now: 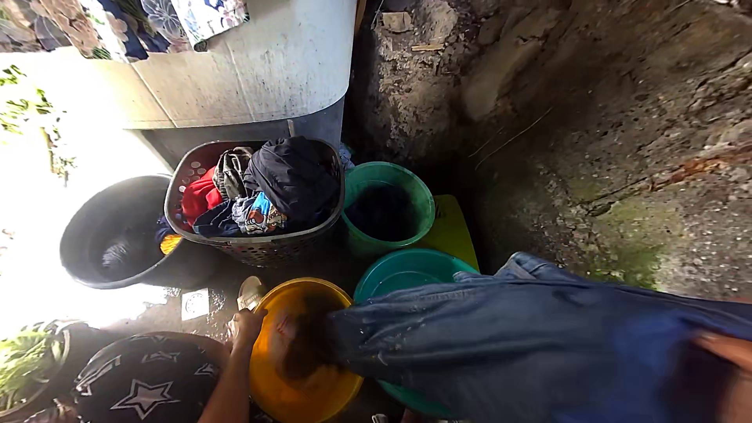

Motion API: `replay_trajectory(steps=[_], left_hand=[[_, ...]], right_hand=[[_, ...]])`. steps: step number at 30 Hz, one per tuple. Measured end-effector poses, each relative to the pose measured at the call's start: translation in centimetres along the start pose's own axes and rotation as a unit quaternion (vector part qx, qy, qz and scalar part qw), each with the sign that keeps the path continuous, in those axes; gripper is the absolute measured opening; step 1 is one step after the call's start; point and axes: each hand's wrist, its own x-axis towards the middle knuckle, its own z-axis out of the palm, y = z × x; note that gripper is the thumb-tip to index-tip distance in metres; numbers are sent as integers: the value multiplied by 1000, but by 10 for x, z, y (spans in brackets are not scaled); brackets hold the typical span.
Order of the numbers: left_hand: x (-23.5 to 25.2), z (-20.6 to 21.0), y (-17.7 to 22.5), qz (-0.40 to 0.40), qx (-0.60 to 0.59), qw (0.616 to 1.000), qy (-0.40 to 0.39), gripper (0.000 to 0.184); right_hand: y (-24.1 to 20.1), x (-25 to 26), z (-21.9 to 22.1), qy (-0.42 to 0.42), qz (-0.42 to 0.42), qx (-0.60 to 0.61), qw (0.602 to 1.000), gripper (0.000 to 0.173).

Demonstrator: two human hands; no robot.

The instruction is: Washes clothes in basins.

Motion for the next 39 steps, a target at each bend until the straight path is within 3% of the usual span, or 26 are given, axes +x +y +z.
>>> replay_trajectory(steps=[2, 3, 5, 7, 9, 12, 14, 16, 18, 22, 24, 26, 29, 31, 33, 36, 39], left_hand=[[0, 0, -1, 5, -11, 1000, 3, 50], [0, 0, 0, 6, -11, 1000, 3, 51], [1, 1, 0, 7, -5, 1000, 0, 52], [3, 1, -2, 10, -4, 1000, 1, 51], [6, 3, -5, 15, -4, 1000, 3, 51], [11, 7, -9, 22, -6, 1000, 6, 51], [11, 8, -9, 25, -8, 1000, 7, 51], [13, 8, -10, 26, -8, 1000, 9, 53], [14, 8, -11, 23, -7, 1000, 12, 52], [8, 5, -4, 22, -6, 1000, 6, 51], [4, 2, -4, 14, -10, 1000, 0, 50], [3, 0, -4, 13, -12, 1000, -3, 50], [4, 3, -5, 17, -14, 1000, -4, 51], [4, 3, -4, 16, -16, 1000, -3, 50], [4, 2, -4, 13, -13, 1000, 1, 49], [6, 3, -6, 15, -10, 1000, 0, 51], [8, 5, -6, 20, -10, 1000, 4, 52]], right_hand=[[30, -20, 19, -13, 104, -256, 961, 29], [37, -26, 37, -72, 173, -336, 923, 41], [50, -42, 91, -187, 237, -399, 866, 59], [43, -72, 169, -269, 172, -376, 870, 54], [22, -106, 255, -403, 102, -309, 855, 45], [34, -151, 357, -604, 38, -283, 744, 49], [57, -166, 389, -663, 58, -359, 654, 62], [60, -163, 401, -686, 104, -431, 577, 56], [54, -154, 398, -691, 80, -416, 586, 42], [36, -134, 372, -636, 123, -306, 698, 32], [24, -133, 354, -567, 143, -265, 766, 29], [17, -132, 328, -444, 179, -201, 855, 24], [24, -132, 277, -178, 196, -26, 964, 18], [24, -128, 243, -35, 207, 120, 970, 26], [13, -119, 210, 86, 235, 217, 944, 41], [0, -98, 165, 224, 242, 244, 912, 44], [29, -91, 136, 297, 259, 189, 900, 33]])
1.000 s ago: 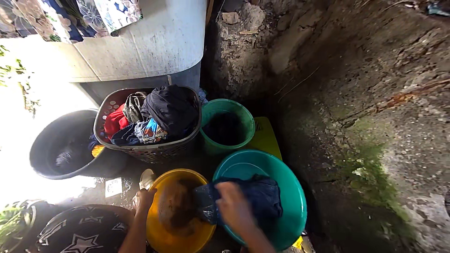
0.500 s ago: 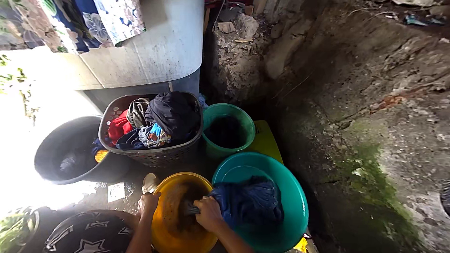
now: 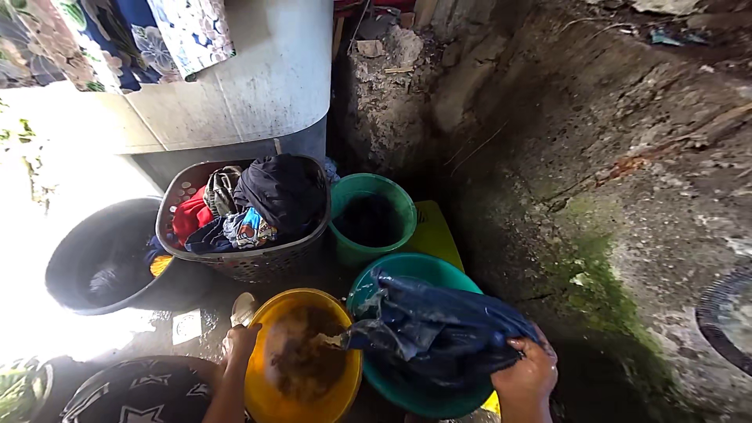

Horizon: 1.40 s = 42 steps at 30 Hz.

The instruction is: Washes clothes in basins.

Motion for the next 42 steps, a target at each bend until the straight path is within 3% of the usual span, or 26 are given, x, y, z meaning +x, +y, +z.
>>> replay_trajectory(steps=[2, 4, 6, 10, 13, 16, 19, 25, 29, 32, 35, 40, 42], left_hand=[[3, 2, -3, 3, -7, 1000, 1, 54], [5, 3, -6, 8, -22, 1000, 1, 55], [5, 3, -8, 15, -44, 999, -2, 54], [3, 2, -11, 20, -97, 995, -12, 51], [-10, 0, -13, 32, -133, 990, -20, 47], [-34, -7, -4, 93, -116, 988, -50, 46], [-76, -16, 13, 188, -120, 971, -89, 39], [-163, 0, 56, 263, -98, 936, -211, 43], [-183, 12, 75, 281, -62, 927, -240, 36], [-197, 19, 88, 288, -55, 920, -260, 35], [-217, 30, 110, 297, -83, 906, -291, 32], [-238, 52, 151, 292, -96, 886, -348, 23], [-243, 59, 163, 284, -110, 879, -367, 20]], right_hand=[[27, 13, -17, 32, 21, -164, 986, 39], [56, 11, -30, -51, 39, -377, 924, 60], [79, -22, -19, -151, 38, -498, 853, 72], [118, -115, 26, -399, 194, -475, 760, 70], [136, -139, 44, -408, 204, -518, 724, 57], [139, -122, 42, -382, 181, -557, 715, 49], [146, -88, 23, -370, 171, -538, 738, 45], [202, -29, -32, -376, 245, -472, 759, 41], [232, -36, -33, -342, 291, -513, 732, 53], [233, -32, -30, -358, 253, -601, 668, 62], [237, -26, -32, -390, 273, -621, 623, 70], [255, -16, -41, -429, 332, -581, 606, 59], [251, -17, -48, -428, 340, -544, 637, 54]])
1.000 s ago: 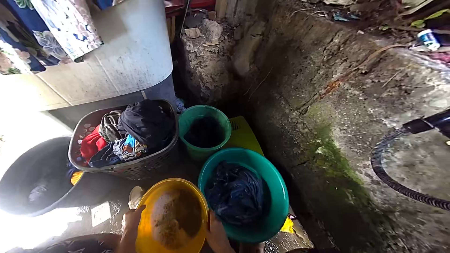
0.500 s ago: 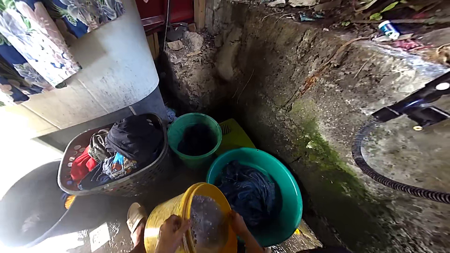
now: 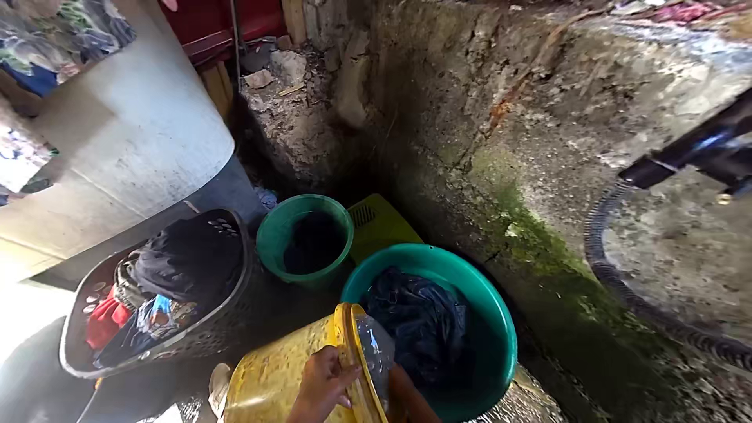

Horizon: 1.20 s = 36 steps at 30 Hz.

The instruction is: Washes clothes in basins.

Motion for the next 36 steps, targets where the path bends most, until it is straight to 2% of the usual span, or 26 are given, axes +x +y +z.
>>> replay_trajectory(steps=[3, 4, 8, 11, 13, 17, 21, 22, 25, 26, 28, 30, 31, 33, 36], left_hand=[[9, 10, 11, -18, -40, 999, -18, 17], [13, 13, 15, -25, -51, 998, -21, 16], [30, 28, 30, -39, -77, 996, -26, 18], [39, 42, 37, -44, -76, 996, -27, 26], [45, 53, 40, -38, -75, 996, -23, 28], [62, 72, 49, -33, -56, 998, -20, 33], [75, 87, 57, -30, -39, 999, -15, 38], [78, 92, 57, -26, -35, 999, -13, 38], [84, 104, 57, -20, -26, 999, -7, 40], [85, 107, 57, -19, -21, 1000, -5, 40], [85, 108, 57, -16, -16, 1000, -4, 41], [83, 104, 55, -5, -19, 1000, -11, 38], [80, 100, 54, 3, -24, 1000, -16, 37], [72, 88, 50, 13, -36, 999, -21, 35], [59, 65, 42, 26, -45, 999, -4, 28]], right_hand=[[-1, -49, -5, 65, -35, 166, 983, 44], [-1, -50, -5, 84, -48, 203, 974, 44], [17, 16, -2, 133, -9, 168, 977, 50], [16, 6, -25, 108, 34, 158, 981, 54], [18, 0, -34, 121, 18, 178, 976, 63], [10, -46, -48, 129, -50, 267, 954, 42], [11, -102, -67, 113, -109, 301, 941, 41], [9, -121, -72, 110, -110, 349, 924, 41], [2, -158, -68, 139, -118, 545, 818, 43], [3, -156, -66, 147, -121, 573, 797, 43], [15, -111, -61, 158, -124, 578, 791, 40], [36, -43, -48, 185, -100, 569, 795, 55], [41, -25, -45, 199, -77, 581, 785, 63], [42, -16, -44, 220, -35, 604, 765, 69], [45, -7, -40, 236, 7, 568, 788, 57]])
